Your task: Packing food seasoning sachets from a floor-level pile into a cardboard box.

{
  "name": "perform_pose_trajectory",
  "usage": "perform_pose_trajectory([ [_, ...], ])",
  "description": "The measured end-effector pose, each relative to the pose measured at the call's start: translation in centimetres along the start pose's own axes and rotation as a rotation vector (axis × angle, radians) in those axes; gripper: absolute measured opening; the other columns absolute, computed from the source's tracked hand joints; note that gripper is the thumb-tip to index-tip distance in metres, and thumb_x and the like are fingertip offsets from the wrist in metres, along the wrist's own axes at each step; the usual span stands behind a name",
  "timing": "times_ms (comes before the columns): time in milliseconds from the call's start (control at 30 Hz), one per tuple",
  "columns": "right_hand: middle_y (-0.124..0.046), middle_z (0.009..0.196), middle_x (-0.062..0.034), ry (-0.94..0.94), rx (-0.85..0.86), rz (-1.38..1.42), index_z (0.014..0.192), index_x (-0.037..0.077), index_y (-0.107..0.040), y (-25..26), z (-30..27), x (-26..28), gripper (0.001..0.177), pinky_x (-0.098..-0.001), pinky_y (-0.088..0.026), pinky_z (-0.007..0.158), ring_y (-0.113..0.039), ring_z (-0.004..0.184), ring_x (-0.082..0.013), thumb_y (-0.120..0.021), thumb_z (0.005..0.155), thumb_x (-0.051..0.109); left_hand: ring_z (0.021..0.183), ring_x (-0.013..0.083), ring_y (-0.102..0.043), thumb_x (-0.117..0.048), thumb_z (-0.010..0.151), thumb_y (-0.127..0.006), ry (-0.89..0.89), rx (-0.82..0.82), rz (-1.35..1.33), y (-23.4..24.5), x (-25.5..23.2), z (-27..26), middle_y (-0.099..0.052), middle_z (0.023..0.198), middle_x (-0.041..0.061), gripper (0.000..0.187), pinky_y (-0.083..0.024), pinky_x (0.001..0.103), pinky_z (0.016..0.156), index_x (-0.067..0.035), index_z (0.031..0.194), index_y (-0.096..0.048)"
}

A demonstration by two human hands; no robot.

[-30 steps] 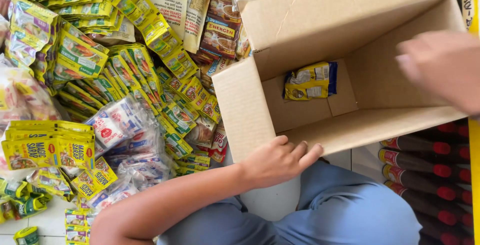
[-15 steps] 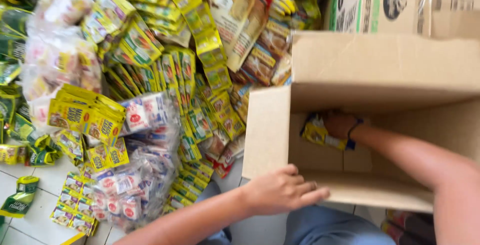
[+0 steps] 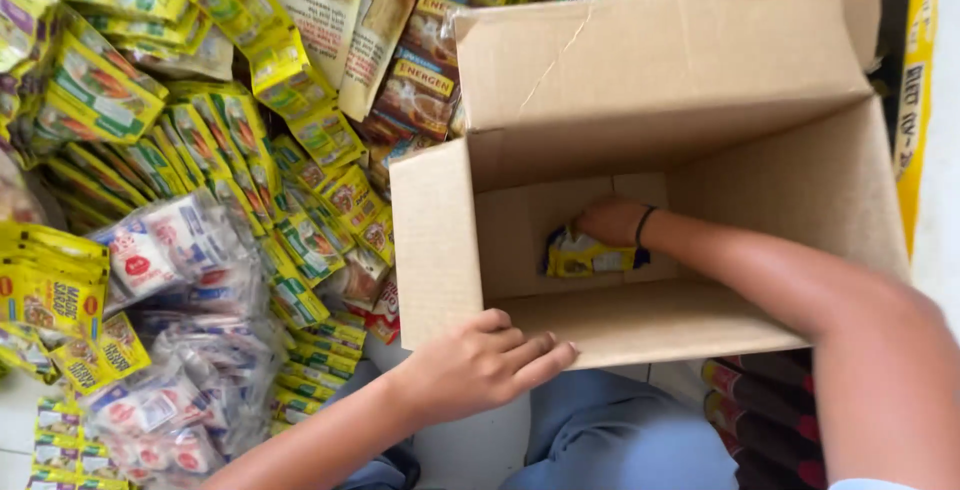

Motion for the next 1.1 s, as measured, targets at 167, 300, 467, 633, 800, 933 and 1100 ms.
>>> perform_pose_trajectory([
  [167, -0.073, 0.108, -0.0167, -0.071, 0.121, 0.038, 0.122, 0.016, -0.068, 5.9, -4.0, 0.8, 0.035, -0.0491, -0.058, 0.086, -0.071, 0.101, -0.0368, -0.065, 0.087, 0.013, 0.091, 0.0136, -0.068, -0.013, 0.095, -0.058, 0.012, 0.097, 0.017, 0.8, 0.0, -0.2, -0.071, 0.116, 0.003, 0.045, -0.049, 0.03, 0.086, -0.003, 0.139, -0.058],
  [300, -0.074, 0.104, -0.018, -0.189, 0.092, 0.133, 0.123, 0.016, -0.067, 10.0, -8.6, 2.5, 0.034, -0.0493, -0.059, 0.083, -0.073, 0.097, -0.037, -0.063, 0.089, 0.011, 0.098, 0.015, -0.069, -0.015, 0.093, -0.058, -0.029, 0.082, -0.003, 0.6, -0.5, -0.3, -0.071, 0.118, 0.005, 0.047, -0.049, 0.03, 0.089, -0.002, 0.138, -0.057],
  [467, -0.075, 0.096, -0.0172, -0.303, 0.078, 0.165, 0.117, 0.015, -0.067, 16.6, -14.6, 5.2, 0.03, -0.0496, -0.059, 0.08, -0.074, 0.091, -0.0375, -0.064, 0.087, 0.012, 0.095, 0.0168, -0.069, -0.019, 0.091, -0.059, -0.05, 0.112, 0.059, 0.7, -0.7, 0.0, -0.073, 0.123, 0.007, 0.051, -0.048, 0.029, 0.09, -0.002, 0.139, -0.058],
  [633, -0.074, 0.084, -0.0116, -0.354, -0.2, 0.054, 0.101, 0.013, -0.065, 22.5, -20.5, 8.2, 0.016, -0.0464, -0.059, 0.068, -0.073, 0.078, -0.0336, -0.066, 0.086, 0.018, 0.108, 0.0302, -0.066, -0.057, 0.094, -0.068, 0.198, 0.048, -0.155, 3.5, -0.1, 1.7, -0.071, 0.108, 0.013, 0.064, -0.047, 0.05, 0.111, -0.002, 0.126, -0.061],
  [800, -0.072, 0.09, -0.0116, -0.181, -0.625, 0.057, 0.103, 0.012, -0.063, 22.1, -24.5, 6.4, 0.017, -0.0404, -0.057, 0.069, -0.071, 0.081, -0.0307, -0.069, 0.087, 0.01, 0.116, 0.0372, -0.065, -0.059, 0.09, -0.069, 0.44, -0.336, -0.146, 6.2, 6.2, 8.3, -0.068, 0.126, 0.022, 0.078, -0.051, 0.044, 0.1, 0.002, 0.137, -0.056],
  [933, -0.067, 0.102, -0.0101, -0.072, -0.936, 0.379, 0.111, 0.012, -0.061, 16.2, -26.0, -2.4, 0.02, -0.0301, -0.058, 0.089, -0.068, 0.094, -0.0218, -0.071, 0.097, 0.002, 0.101, 0.0337, -0.074, -0.063, 0.072, -0.081, 0.602, -0.3, -0.501, 4.0, 9.9, 11.0, -0.075, 0.114, 0.017, 0.096, -0.058, 0.041, 0.085, 0.0, 0.14, -0.055],
  [1100, -0.06, 0.115, -0.0096, -0.109, -1.032, 0.735, 0.119, 0.004, -0.056, 15.0, -24.4, -4.5, 0.01, -0.0258, -0.054, 0.105, -0.062, 0.107, -0.0157, -0.064, 0.112, 0.005, 0.09, 0.0221, -0.083, -0.045, 0.088, -0.077, 0.623, -0.406, -0.594, 6.2, 10.5, 9.5, -0.081, 0.101, 0.011, 0.056, -0.063, 0.032, 0.08, -0.008, 0.128, -0.068],
])
Point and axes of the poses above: each hand's wrist, its own z-axis towards the middle knuckle, its own y-axis out of the back of the hand, x = y × z, the point moved 5 cm from there along z, towards the middle knuckle
